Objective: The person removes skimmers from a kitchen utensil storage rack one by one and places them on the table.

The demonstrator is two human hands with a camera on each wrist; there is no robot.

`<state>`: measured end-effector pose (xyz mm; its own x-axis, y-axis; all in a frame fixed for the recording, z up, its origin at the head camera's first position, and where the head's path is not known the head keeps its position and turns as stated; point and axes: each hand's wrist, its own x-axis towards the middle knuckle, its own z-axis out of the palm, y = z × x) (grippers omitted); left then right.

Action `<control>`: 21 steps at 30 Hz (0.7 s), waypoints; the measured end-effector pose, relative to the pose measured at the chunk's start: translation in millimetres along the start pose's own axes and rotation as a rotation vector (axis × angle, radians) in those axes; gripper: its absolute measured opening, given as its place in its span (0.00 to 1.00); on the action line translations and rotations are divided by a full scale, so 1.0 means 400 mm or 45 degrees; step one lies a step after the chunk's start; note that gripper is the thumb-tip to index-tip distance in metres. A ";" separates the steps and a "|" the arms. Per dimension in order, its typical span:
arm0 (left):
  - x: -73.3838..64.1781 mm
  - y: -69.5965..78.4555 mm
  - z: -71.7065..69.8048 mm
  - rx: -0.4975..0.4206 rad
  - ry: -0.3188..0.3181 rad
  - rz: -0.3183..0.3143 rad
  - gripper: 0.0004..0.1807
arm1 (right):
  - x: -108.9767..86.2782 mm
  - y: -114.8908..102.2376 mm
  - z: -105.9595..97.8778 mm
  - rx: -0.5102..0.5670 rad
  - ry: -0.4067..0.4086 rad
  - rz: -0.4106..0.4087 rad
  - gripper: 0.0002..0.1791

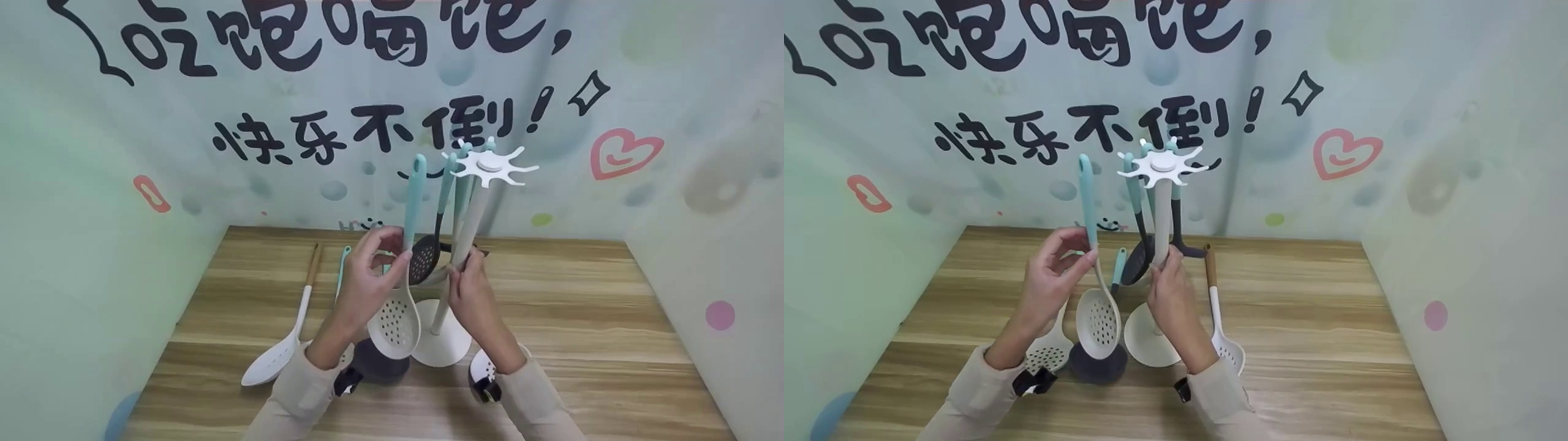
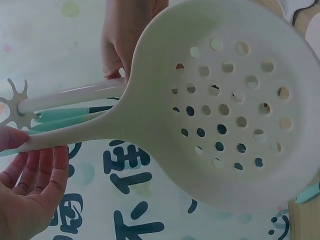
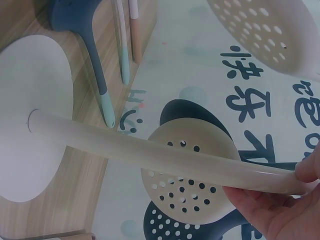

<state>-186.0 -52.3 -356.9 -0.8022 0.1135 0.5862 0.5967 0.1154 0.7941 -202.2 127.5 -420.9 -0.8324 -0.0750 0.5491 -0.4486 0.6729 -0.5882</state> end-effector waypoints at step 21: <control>-0.028 -0.087 -0.153 0.216 0.171 -0.040 0.14 | -0.001 -0.002 -0.001 -0.005 -0.017 0.013 0.21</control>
<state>-199.2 -117.9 -381.5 -0.8092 -0.0241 0.5870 0.5577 0.2825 0.7805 -201.3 127.3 -420.4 -0.8412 -0.0782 0.5350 -0.4389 0.6767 -0.5912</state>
